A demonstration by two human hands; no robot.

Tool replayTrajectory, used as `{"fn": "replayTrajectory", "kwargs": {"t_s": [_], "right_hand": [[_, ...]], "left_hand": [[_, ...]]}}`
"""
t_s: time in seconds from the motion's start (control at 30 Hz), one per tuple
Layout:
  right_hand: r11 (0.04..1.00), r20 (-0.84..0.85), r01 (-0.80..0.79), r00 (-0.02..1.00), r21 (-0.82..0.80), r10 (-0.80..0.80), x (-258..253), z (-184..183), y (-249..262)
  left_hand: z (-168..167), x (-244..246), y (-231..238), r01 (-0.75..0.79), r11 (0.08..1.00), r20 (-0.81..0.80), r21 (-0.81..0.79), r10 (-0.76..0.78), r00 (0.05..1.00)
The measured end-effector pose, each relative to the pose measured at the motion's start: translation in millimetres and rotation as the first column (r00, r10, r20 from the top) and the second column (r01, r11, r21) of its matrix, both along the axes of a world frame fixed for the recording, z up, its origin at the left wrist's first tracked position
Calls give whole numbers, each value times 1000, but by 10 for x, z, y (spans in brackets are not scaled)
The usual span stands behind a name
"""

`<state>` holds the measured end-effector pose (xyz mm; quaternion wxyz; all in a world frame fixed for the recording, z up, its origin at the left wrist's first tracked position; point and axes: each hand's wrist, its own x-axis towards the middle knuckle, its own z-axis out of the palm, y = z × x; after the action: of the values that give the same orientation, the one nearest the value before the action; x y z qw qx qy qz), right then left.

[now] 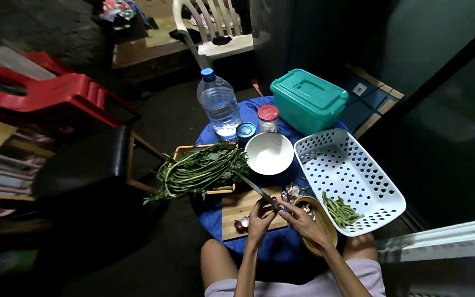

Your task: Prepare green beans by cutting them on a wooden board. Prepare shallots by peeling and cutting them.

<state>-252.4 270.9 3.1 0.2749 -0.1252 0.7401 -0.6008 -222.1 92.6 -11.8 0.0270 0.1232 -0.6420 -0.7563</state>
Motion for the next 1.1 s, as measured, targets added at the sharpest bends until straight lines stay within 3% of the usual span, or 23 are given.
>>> {"fn": "replayTrajectory", "kwargs": {"t_s": [0.23, 0.37, 0.5, 0.6, 0.7, 0.97, 1.1], "right_hand": [[999, 45, 36, 998, 10, -36, -30, -14, 1], [993, 225, 105, 970, -60, -89, -35, 37, 7], [984, 285, 169, 947, -63, -145, -24, 11, 20], [986, 311, 133, 945, -97, -97, -13, 65, 6], [986, 294, 86, 955, -141, -42, -20, 84, -25], [993, 191, 91, 979, -76, -76, -41, 9, -76], [991, 246, 95, 967, -98, -68, -54, 40, -63]], "left_hand": [[-15, -21, 7, 21, 1000, -27, -21, -22, 999], [-55, -32, 12, 1, 998, 31, 68, -3, 1000], [-58, -35, 20, -61, 979, 84, 195, 45, 995], [-94, -58, 35, -62, 984, 66, 165, 52, 996], [-54, -86, 73, -52, 995, 16, 80, 51, 999], [-11, -81, 74, -80, 990, -11, 115, 82, 997], [-50, -82, 67, -81, 992, -13, 94, 82, 997]]}}
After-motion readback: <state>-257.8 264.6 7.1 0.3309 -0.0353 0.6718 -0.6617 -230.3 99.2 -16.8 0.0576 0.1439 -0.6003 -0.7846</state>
